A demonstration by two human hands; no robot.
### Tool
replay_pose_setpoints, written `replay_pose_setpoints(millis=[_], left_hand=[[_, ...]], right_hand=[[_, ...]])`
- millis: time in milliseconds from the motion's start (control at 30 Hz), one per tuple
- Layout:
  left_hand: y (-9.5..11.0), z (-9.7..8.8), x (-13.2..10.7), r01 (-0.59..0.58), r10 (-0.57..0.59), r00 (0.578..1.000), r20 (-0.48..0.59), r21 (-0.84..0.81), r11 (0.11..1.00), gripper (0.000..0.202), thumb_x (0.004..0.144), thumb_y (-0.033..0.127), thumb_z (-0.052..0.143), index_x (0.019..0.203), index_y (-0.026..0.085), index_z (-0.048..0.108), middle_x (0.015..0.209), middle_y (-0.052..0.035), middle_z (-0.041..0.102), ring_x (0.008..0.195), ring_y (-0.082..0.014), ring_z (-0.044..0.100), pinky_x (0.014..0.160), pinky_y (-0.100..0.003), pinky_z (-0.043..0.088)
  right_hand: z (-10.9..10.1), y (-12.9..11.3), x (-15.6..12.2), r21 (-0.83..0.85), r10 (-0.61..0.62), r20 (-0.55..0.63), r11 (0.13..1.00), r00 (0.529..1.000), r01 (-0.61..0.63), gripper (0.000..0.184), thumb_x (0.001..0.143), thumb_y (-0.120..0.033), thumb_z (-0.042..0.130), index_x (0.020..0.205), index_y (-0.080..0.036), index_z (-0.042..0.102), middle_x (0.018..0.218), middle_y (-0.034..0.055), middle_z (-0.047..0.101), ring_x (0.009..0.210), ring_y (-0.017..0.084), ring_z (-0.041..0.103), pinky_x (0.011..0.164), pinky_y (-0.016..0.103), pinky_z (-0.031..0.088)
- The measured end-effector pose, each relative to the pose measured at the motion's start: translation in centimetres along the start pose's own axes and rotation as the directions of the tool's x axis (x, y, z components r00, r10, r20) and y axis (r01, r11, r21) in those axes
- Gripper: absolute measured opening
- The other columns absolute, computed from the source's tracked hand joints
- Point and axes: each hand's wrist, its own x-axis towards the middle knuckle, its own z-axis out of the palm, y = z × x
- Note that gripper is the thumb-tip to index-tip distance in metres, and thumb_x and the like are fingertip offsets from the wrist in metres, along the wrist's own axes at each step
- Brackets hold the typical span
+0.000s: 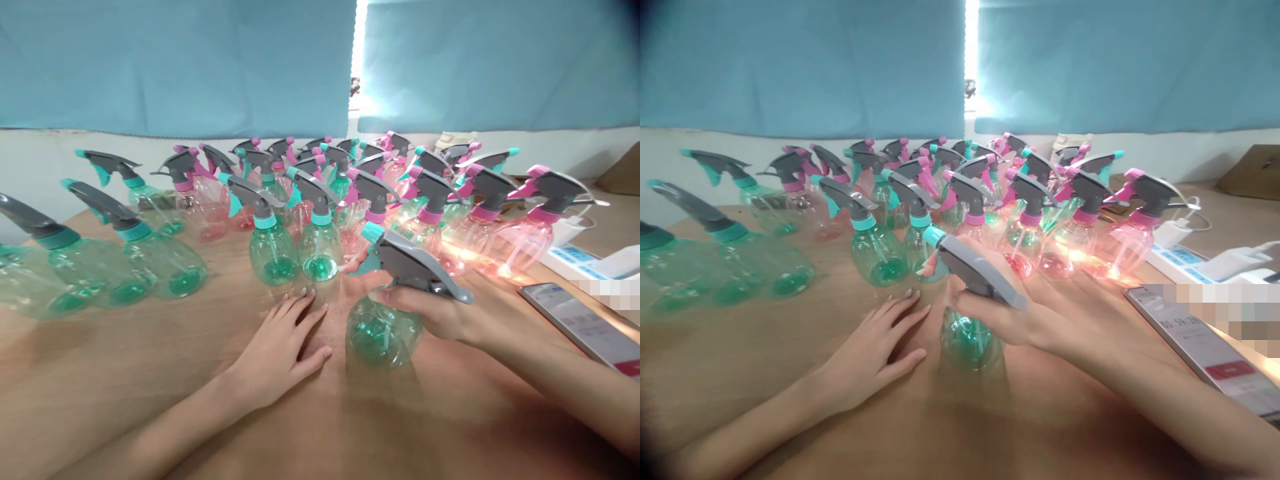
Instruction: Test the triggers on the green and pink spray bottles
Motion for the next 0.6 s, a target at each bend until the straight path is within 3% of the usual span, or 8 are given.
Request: replay_pose_setpoints(millis=[133,233,333,500,600], left_hand=[[-0.1,0.07,-0.14,-0.004,0.004,1.0,-0.017,-0.008,1.0,0.056,0.097,0.051,0.05,0.143,0.018,0.047,0.153,-0.014,0.038,0.141,-0.0345,0.033,0.111,-0.055,0.031],[-0.13,0.04,-0.18,-0.007,0.007,1.0,-0.015,-0.01,1.0,0.056,0.097,0.051,0.049,0.143,0.018,0.047,0.153,-0.0146,0.038,0.14,-0.0349,0.033,0.111,-0.056,0.032],[-0.15,0.0,-0.16,-0.009,0.009,1.0,-0.006,-0.005,1.0,0.056,0.097,0.05,0.049,0.143,0.018,0.047,0.153,-0.0155,0.039,0.14,-0.0349,0.034,0.11,-0.056,0.032],[-0.09,-0.07,-0.15,-0.006,0.006,1.0,-0.012,-0.001,1.0,0.055,0.097,0.05,0.05,0.143,0.02,0.047,0.153,-0.0141,0.039,0.14,-0.0343,0.034,0.11,-0.054,0.032],[0.01,-0.2,-0.13,-0.003,0.003,1.0,0.005,0.009,1.0,0.056,0.097,0.049,0.05,0.143,0.018,0.046,0.153,-0.0147,0.038,0.14,-0.034,0.033,0.111,-0.054,0.032]], right_hand=[[-0.04,0.36,0.01,-0.025,0.015,-0.01,1.0,1.0,-0.015,0.005,0.076,-0.023,0.056,0.074,-0.025,0.06,0.066,-0.0029,0.054,0.056,0.013,0.049,0.053,0.027,0.044],[0.06,0.57,0.08,-0.035,-0.002,-0.004,0.999,1.0,0.002,0.014,0.075,-0.021,0.057,0.062,-0.023,0.051,0.066,-0.0034,0.056,0.055,0.012,0.048,0.052,0.026,0.042],[0.14,0.39,0.08,-0.036,-0.034,-0.037,0.999,0.999,0.032,0.02,0.072,-0.015,0.057,0.061,-0.023,0.043,0.058,-0.0061,0.047,0.049,0.01,0.042,0.049,0.025,0.04],[0.09,0.21,-0.11,-0.016,-0.045,-0.024,0.999,0.999,0.044,0.012,0.074,-0.016,0.054,0.072,-0.026,0.048,0.061,-0.0057,0.049,0.051,0.012,0.046,0.049,0.026,0.04],[0.24,0.29,-0.05,-0.046,-0.044,-0.056,0.998,0.997,0.042,0.011,0.073,-0.018,0.055,0.069,-0.026,0.048,0.057,-0.0049,0.046,0.054,0.014,0.05,0.051,0.028,0.044]])
